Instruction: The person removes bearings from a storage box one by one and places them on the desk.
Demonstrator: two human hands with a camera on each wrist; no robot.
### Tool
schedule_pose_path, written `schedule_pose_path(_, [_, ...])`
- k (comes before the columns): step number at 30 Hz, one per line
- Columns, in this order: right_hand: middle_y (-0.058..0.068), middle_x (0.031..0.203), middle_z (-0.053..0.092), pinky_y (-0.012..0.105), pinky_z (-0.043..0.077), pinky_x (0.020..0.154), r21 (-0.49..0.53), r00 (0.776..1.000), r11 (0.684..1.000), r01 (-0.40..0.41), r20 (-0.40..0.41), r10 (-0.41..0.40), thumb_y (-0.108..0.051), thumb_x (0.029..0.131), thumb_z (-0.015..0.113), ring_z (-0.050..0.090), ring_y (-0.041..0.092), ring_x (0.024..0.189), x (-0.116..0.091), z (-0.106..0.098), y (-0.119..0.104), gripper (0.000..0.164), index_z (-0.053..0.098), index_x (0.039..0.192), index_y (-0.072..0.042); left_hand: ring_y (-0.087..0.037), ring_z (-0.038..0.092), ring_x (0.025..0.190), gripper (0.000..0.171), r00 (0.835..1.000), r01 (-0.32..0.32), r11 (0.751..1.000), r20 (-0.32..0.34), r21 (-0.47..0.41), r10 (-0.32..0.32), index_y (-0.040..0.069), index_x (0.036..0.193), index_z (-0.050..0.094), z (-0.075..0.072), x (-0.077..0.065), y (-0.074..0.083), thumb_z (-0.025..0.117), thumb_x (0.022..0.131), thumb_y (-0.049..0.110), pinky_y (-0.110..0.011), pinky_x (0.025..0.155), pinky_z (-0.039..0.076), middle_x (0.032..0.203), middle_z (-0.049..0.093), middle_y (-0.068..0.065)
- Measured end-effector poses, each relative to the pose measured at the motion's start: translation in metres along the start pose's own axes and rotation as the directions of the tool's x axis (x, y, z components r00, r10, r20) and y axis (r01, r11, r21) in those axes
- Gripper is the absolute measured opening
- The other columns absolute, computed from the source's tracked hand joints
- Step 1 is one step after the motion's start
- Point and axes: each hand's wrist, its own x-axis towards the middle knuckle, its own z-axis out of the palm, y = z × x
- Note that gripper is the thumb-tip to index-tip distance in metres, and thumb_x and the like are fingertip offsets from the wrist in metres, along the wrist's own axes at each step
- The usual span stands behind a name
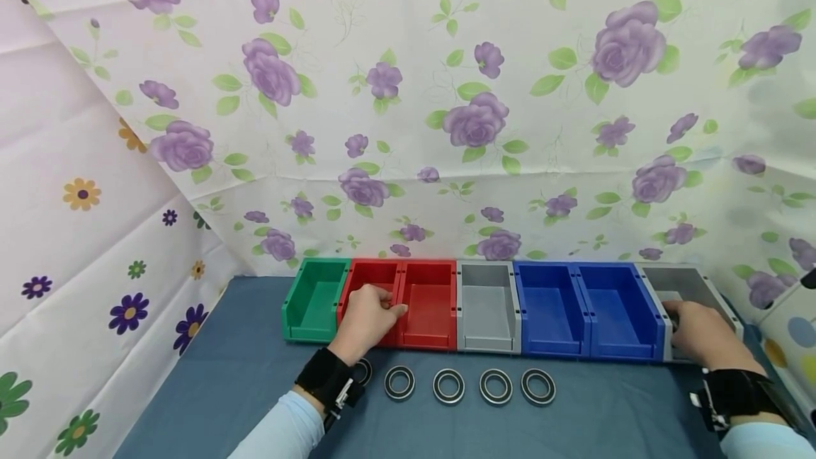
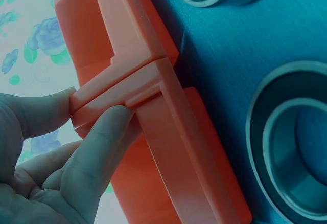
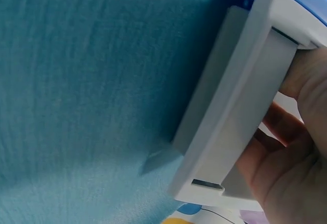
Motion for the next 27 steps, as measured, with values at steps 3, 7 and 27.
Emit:
schedule_pose_path(3, [0.033, 0.097, 0.053, 0.060, 0.039, 0.075, -0.007, 0.999, 1.000, -0.013, -0.052, 0.012, 0.005, 0.070, 0.062, 0.051, 0.046, 0.086, -0.002, 0.001, -0.004, 0.049, 0.048, 0.115, 0.016, -0.009, 0.056, 0.066, 0.031, 1.000, -0.003, 1.000, -0.004, 0.003, 0.003, 0.006, 0.100, 0.069, -0.001, 0.000, 0.000, 0.073, 0.079, 0.029, -0.022, 0.055, 0.047, 0.088, 0.066, -0.003])
schedule_pose_path(7, [0.034, 0.097, 0.052, 0.060, 0.039, 0.075, -0.014, 0.998, 1.000, -0.021, -0.065, 0.020, 0.006, 0.070, 0.061, 0.050, 0.046, 0.085, -0.003, 0.002, -0.005, 0.046, 0.049, 0.114, 0.017, -0.009, 0.057, 0.068, 0.031, 1.000, 0.000, 1.000, -0.006, 0.006, 0.000, 0.006, 0.100, 0.069, -0.001, 0.001, 0.000, 0.073, 0.079, 0.029, -0.023, 0.057, 0.048, 0.089, 0.066, -0.003])
schedule_pose_path(27, [0.031, 0.100, 0.054, 0.060, 0.038, 0.071, -0.040, 0.937, 0.999, 0.018, -0.349, -0.030, -0.011, 0.072, 0.070, 0.049, 0.048, 0.089, -0.022, 0.011, -0.008, 0.042, 0.058, 0.108, 0.008, -0.008, 0.054, 0.061, 0.029, 1.000, -0.008, 1.000, -0.001, -0.008, 0.008, 0.006, 0.096, 0.070, 0.000, 0.000, -0.001, 0.073, 0.079, 0.029, -0.023, 0.052, 0.045, 0.076, 0.063, 0.002])
